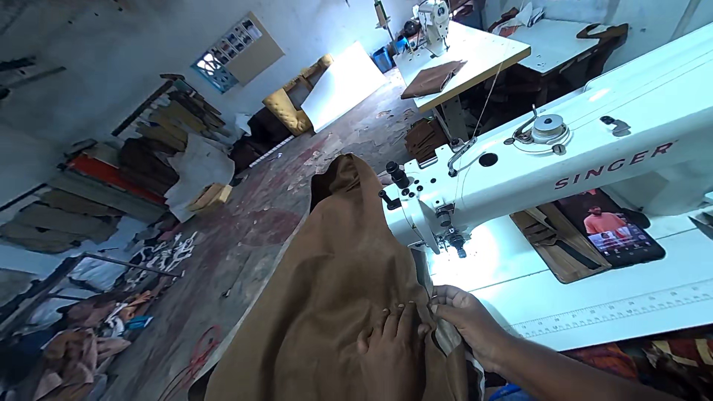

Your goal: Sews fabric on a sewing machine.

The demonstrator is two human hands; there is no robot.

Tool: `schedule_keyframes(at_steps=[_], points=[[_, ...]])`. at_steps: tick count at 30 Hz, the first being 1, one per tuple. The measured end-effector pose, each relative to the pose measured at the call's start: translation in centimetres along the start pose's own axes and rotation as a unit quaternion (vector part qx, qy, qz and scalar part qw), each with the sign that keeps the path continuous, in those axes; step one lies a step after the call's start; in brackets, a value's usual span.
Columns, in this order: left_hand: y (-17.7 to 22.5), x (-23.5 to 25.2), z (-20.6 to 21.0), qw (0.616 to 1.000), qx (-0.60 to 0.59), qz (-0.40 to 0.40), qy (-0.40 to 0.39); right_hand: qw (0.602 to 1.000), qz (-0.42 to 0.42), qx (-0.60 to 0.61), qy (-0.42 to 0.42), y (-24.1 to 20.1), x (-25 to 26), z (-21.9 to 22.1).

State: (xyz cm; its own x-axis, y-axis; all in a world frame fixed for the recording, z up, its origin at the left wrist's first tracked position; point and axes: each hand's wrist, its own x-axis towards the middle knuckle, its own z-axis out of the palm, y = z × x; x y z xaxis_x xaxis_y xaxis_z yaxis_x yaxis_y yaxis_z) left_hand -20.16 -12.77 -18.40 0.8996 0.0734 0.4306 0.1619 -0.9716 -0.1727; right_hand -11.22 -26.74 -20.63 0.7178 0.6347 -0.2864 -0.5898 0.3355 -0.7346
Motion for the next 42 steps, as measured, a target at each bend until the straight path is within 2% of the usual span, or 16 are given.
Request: schedule_keyframes(at_steps=[8,11,21,25,31,36,42], points=[[0.4,0.2,-0.7,0.993,0.085,0.019,-0.079,1.0,0.001,0.019,0.006,0.3,0.1,-0.2],[0.5,0.2,-0.3,0.993,0.086,0.017,-0.074,1.0,0.004,0.02,0.001,0.2,0.2,-0.2],[0.8,0.5,-0.1,0.996,0.03,-0.004,-0.082,0.999,0.024,0.016,-0.018,-0.5,0.4,0.1],[0.4,1.0,-0.3,0.99,-0.031,-0.022,-0.138,0.998,0.015,-0.03,-0.049,-0.5,0.5,0.0],[0.2,1.9,-1.1,0.968,-0.094,-0.073,-0.223,0.998,0.017,-0.025,-0.061,-0.3,0.5,-0.4],[0.6,2.4,-0.9,0.954,-0.114,-0.117,-0.252,0.998,0.019,-0.018,-0.056,-0.1,0.6,-0.3],[0.9,2.4,-0.9,0.956,-0.084,-0.105,-0.259,0.999,0.014,-0.017,-0.044,-0.1,0.8,0.0]])
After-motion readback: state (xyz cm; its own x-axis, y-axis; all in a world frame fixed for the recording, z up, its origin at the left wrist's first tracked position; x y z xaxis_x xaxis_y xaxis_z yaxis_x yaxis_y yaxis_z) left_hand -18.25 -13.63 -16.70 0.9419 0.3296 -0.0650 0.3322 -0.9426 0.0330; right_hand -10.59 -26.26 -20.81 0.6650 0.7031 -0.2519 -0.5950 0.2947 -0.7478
